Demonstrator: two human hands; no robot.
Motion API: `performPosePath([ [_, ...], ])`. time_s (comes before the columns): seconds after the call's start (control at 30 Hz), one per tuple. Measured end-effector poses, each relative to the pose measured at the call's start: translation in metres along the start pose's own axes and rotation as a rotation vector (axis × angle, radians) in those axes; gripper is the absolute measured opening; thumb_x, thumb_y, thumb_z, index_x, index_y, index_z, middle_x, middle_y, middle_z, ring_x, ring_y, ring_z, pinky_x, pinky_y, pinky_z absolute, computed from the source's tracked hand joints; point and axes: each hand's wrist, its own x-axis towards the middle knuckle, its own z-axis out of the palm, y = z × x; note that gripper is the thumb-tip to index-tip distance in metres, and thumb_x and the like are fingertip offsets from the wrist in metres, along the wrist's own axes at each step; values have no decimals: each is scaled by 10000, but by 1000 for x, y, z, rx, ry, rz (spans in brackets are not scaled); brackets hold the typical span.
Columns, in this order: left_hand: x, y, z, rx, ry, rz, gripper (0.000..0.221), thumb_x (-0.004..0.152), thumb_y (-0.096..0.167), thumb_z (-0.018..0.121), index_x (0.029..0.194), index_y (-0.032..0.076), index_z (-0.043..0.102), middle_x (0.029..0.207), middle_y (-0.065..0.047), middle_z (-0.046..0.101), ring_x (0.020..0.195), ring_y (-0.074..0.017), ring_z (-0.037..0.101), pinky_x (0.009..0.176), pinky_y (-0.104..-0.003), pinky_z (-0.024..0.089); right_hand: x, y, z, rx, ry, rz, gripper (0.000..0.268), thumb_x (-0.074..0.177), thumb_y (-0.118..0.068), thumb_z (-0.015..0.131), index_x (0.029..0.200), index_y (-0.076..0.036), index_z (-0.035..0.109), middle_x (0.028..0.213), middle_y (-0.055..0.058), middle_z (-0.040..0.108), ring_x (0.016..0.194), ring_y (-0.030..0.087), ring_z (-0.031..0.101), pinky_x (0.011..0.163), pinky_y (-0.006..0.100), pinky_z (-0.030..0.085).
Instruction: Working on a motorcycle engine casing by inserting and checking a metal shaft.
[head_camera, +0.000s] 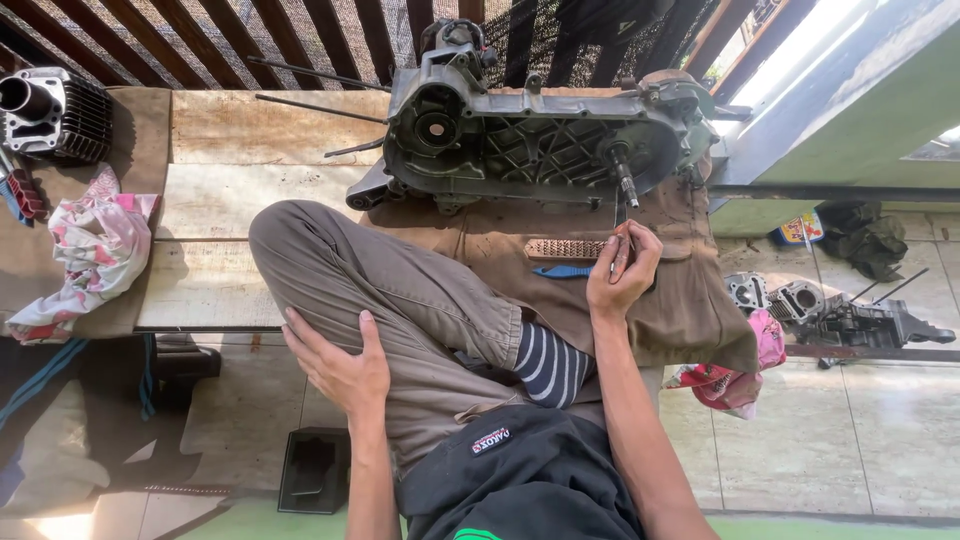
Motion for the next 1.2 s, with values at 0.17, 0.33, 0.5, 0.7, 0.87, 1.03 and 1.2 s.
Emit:
performPosePath([
  [0.17, 0, -2, 1, 33, 3, -5, 910, 886, 432, 729, 1603, 67, 305, 1535, -301, 331, 1312, -591, 429, 998, -686, 393, 5, -15, -2, 73, -75, -8, 107, 962, 9, 701, 1050, 58, 667, 1108, 193, 711, 1050, 371, 712, 896, 409, 573],
  [0.33, 0, -3, 1, 33, 12, 1, 910, 875, 426, 733, 1600, 70, 314, 1532, -295, 338, 1296, -590, 443, 980, -677, 406, 5, -14, -4, 31, -87, 11, 83, 983, 4, 701, 1056, 42, 704, 1175, 192, 707, 1070, 370, 707, 909, 425, 574],
  [0.5, 0, -3, 1, 34, 14, -9, 907, 878, 442, 724, 1599, 72, 317, 1533, -288, 340, 1291, -582, 450, 969, -671, 413, 0, -10, -1, 52, -85, 69, 52, 992, -27, 692, 1001, -5, 739, 1108, 139, 736, 1013, 328, 732, 906, 394, 576],
  [0.7, 1, -1, -1, 33, -8, -17, 901, 891, 455, 701, 1602, 73, 300, 1537, -290, 326, 1294, -585, 445, 969, -675, 409, 0, -2, -3, 13, -67, 66, 48, 990, -49, 696, 1013, -28, 733, 1120, 127, 727, 1047, 328, 721, 989, 412, 533],
  [0.87, 0, 1, -2, 33, -11, -25, 898, 897, 462, 697, 1600, 69, 301, 1537, -291, 327, 1304, -579, 441, 974, -675, 405, -2, -2, -4, 29, -55, 85, 51, 986, -28, 680, 999, -26, 729, 1102, 129, 723, 1037, 326, 722, 983, 415, 539],
  [1.03, 1, -1, -1, 39, -14, -19, 898, 897, 442, 703, 1602, 64, 296, 1539, -303, 321, 1309, -589, 431, 982, -688, 395, -2, -3, -2, 55, -81, 107, 48, 975, -53, 697, 971, -37, 742, 1078, 105, 739, 1015, 306, 734, 965, 403, 547],
  [1.2, 3, 2, -3, 45, -21, -13, 897, 899, 402, 720, 1603, 50, 291, 1516, -323, 333, 1290, -615, 434, 970, -705, 396, 6, -14, -4, 17, -29, 80, 64, 984, -32, 662, 983, -12, 723, 1091, 144, 722, 1011, 336, 726, 942, 410, 559],
])
